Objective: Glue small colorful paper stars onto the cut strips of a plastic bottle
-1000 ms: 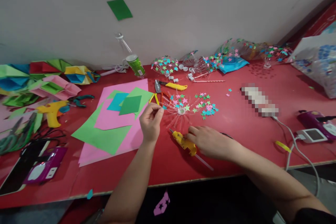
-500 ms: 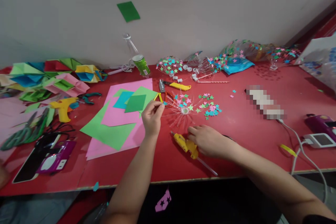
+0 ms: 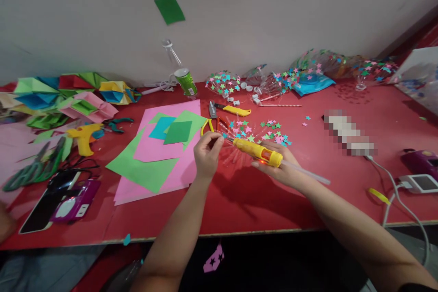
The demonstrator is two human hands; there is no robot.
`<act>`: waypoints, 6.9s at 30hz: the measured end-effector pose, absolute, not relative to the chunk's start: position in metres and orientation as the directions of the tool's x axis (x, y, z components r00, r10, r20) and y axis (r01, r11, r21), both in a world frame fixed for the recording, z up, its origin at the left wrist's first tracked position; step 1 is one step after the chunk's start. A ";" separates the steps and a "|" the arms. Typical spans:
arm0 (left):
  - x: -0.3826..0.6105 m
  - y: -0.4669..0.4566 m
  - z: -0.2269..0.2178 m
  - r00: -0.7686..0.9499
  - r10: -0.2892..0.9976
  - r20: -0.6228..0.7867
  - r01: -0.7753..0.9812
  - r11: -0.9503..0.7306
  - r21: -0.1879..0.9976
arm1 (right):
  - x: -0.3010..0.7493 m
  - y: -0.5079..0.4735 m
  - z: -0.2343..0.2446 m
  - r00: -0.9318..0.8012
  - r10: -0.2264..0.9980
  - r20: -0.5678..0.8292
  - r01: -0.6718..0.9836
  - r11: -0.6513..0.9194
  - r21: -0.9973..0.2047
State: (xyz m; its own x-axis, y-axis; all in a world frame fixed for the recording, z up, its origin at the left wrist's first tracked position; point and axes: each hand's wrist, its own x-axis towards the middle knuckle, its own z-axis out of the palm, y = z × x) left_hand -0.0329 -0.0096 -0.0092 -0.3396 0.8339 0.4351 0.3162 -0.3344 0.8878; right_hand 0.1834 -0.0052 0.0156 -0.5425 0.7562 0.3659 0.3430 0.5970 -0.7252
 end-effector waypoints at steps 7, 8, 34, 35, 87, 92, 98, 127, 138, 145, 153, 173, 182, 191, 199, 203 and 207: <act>-0.027 -0.015 -0.008 -0.294 0.836 0.462 0.333 -0.364 0.870 | 0.183 -0.009 0.010 -0.479 0.819 0.316 0.324 0.500 -0.803; -0.026 -0.015 -0.008 -0.294 0.835 0.465 0.329 -0.368 0.870 | 0.183 -0.008 0.010 -0.480 0.819 0.316 0.314 0.496 -0.809; -0.023 -0.018 -0.007 -0.296 0.845 0.446 0.291 -0.365 0.884 | 0.182 -0.009 0.012 -0.476 0.830 0.289 0.246 0.442 -0.863; -0.023 -0.018 -0.006 -0.297 0.845 0.445 0.294 -0.362 0.884 | 0.182 -0.009 0.012 -0.472 0.832 0.291 0.246 0.442 -0.863; -0.004 -0.035 0.014 0.124 0.982 -0.142 -0.210 0.166 0.964 | 0.178 -0.007 0.014 -0.507 0.499 0.703 0.327 0.866 -0.379; -0.005 -0.036 0.018 0.135 0.987 -0.088 -0.098 0.102 0.990 | 0.180 -0.007 0.014 -0.546 0.399 0.737 0.323 0.912 -0.254; -0.005 -0.037 0.027 0.132 0.991 -0.035 -0.048 0.041 0.998 | 0.180 -0.010 0.016 -0.581 0.366 0.727 0.354 0.918 -0.180; -0.017 -0.029 0.014 0.074 0.987 -0.144 0.165 0.131 0.978 | 0.166 0.006 0.010 -0.607 0.489 0.627 0.391 0.870 -0.300; -0.014 -0.032 0.018 0.074 0.986 -0.149 0.220 0.130 0.967 | 0.164 0.007 0.005 -0.593 0.555 0.584 0.383 0.832 -0.402; -0.015 -0.035 0.018 0.093 0.970 -0.226 0.244 0.198 0.949 | 0.164 0.007 0.005 -0.542 0.601 0.588 0.404 0.800 -0.444; -0.016 -0.035 0.019 0.089 0.962 -0.258 0.254 0.229 0.940 | 0.163 0.005 0.006 -0.514 0.653 0.556 0.410 0.756 -0.509; -0.013 -0.032 0.016 0.020 0.978 -0.206 0.270 0.193 0.943 | 0.163 0.002 0.007 -0.479 0.667 0.571 0.429 0.745 -0.510; -0.014 -0.031 0.016 -0.045 0.985 -0.166 0.319 0.171 0.932 | 0.170 0.002 0.010 -0.451 0.658 0.602 0.428 0.752 -0.501; -0.019 -0.028 0.016 -0.047 0.984 -0.169 0.298 0.175 0.938 | 0.173 0.004 0.011 -0.442 0.644 0.625 0.425 0.763 -0.486; -0.020 -0.027 0.013 -0.089 0.990 -0.109 0.300 0.131 0.945 | 0.178 0.005 0.010 -0.426 0.655 0.624 0.437 0.753 -0.492; -0.021 -0.027 0.013 -0.119 0.992 -0.030 0.412 0.077 0.908 | 0.179 0.006 0.010 -0.419 0.652 0.632 0.430 0.756 -0.494; -0.023 -0.028 0.013 -0.139 0.990 0.034 0.513 0.043 0.857 | 0.182 0.007 0.011 -0.407 0.655 0.636 0.424 0.753 -0.503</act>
